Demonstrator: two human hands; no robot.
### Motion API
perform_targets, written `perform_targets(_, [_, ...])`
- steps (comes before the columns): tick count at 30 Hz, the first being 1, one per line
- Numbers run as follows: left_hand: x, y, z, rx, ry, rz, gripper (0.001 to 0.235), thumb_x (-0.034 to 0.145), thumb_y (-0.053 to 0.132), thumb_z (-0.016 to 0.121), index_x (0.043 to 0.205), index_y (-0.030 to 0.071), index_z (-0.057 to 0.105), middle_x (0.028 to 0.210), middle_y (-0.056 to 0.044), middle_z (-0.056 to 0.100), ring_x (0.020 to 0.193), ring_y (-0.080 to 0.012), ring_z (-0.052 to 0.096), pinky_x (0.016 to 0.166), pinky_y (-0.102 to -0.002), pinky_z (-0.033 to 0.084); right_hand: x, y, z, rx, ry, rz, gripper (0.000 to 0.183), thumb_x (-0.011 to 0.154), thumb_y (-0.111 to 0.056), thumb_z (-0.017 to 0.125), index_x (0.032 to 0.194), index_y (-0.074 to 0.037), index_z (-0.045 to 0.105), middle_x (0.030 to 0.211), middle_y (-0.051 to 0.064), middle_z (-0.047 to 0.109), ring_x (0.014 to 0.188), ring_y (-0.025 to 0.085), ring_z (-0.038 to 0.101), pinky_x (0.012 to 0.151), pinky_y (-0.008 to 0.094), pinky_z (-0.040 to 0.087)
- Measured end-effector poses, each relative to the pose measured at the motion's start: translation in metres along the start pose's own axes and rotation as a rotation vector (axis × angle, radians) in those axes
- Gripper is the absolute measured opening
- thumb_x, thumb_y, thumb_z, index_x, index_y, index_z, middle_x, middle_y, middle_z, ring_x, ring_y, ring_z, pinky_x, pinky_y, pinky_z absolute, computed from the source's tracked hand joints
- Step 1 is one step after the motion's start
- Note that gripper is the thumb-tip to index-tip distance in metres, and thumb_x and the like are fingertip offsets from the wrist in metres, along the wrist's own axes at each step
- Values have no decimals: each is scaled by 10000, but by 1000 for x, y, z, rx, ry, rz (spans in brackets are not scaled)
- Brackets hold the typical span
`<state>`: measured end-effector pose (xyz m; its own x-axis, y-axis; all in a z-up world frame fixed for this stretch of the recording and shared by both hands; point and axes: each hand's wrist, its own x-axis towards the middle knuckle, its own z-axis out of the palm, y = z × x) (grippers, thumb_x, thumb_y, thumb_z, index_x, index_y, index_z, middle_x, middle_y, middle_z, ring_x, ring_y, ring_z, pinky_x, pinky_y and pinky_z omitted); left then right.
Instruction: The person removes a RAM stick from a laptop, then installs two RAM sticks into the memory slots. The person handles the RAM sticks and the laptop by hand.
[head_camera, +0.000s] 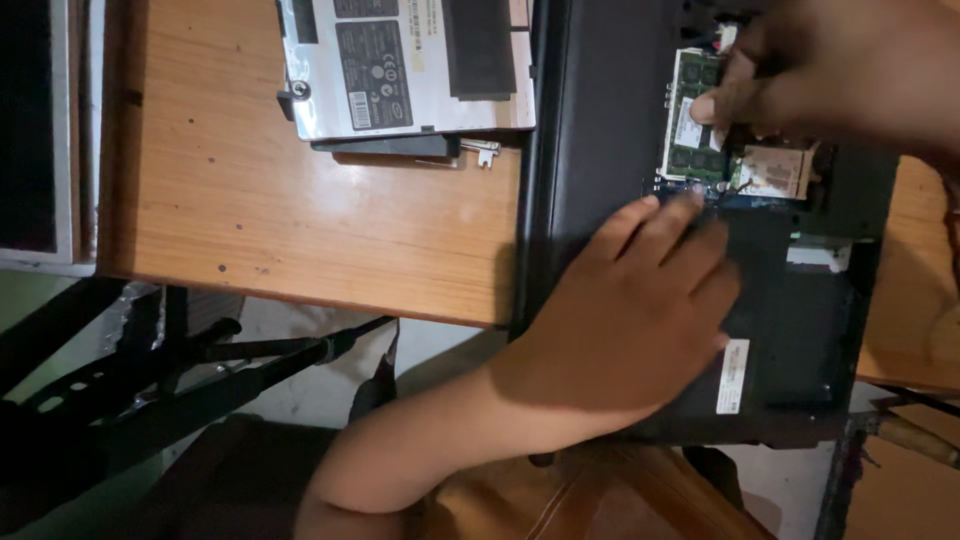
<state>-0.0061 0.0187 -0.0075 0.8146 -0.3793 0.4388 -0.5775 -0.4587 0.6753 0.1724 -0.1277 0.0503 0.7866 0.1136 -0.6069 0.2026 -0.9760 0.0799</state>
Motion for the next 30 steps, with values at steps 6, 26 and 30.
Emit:
perform_targets(6, [8, 4, 2, 219, 10, -211, 742, 795, 448, 815, 1325, -42, 638, 1432, -176, 590, 1524, -311, 398, 1238, -614, 313, -1, 0, 2, 9, 50, -56, 369, 982, -322, 725, 857, 25, 736, 586, 154, 616, 468, 237, 587, 459, 372, 448])
perform_targets(26, [9, -1, 14, 389, -77, -147, 789, 859, 557, 675, 1397, -7, 555, 1494, -157, 514, 1466, -337, 355, 1204, -643, 160, -66, 71, 56, 356, 643, -694, 205, 1016, -117, 661, 1178, 2, 701, 1016, 129, 699, 888, 214, 700, 782, 347, 556])
perform_targets(30, [11, 0, 10, 396, -102, -147, 800, 853, 554, 689, 1391, -21, 551, 1491, -162, 517, 1459, -343, 362, 1196, -641, 169, -59, 80, 71, 282, 646, -681, 192, 1006, -89, 682, 1175, -16, 732, 1036, 134, 720, 896, 258, 712, 801, 355, 551])
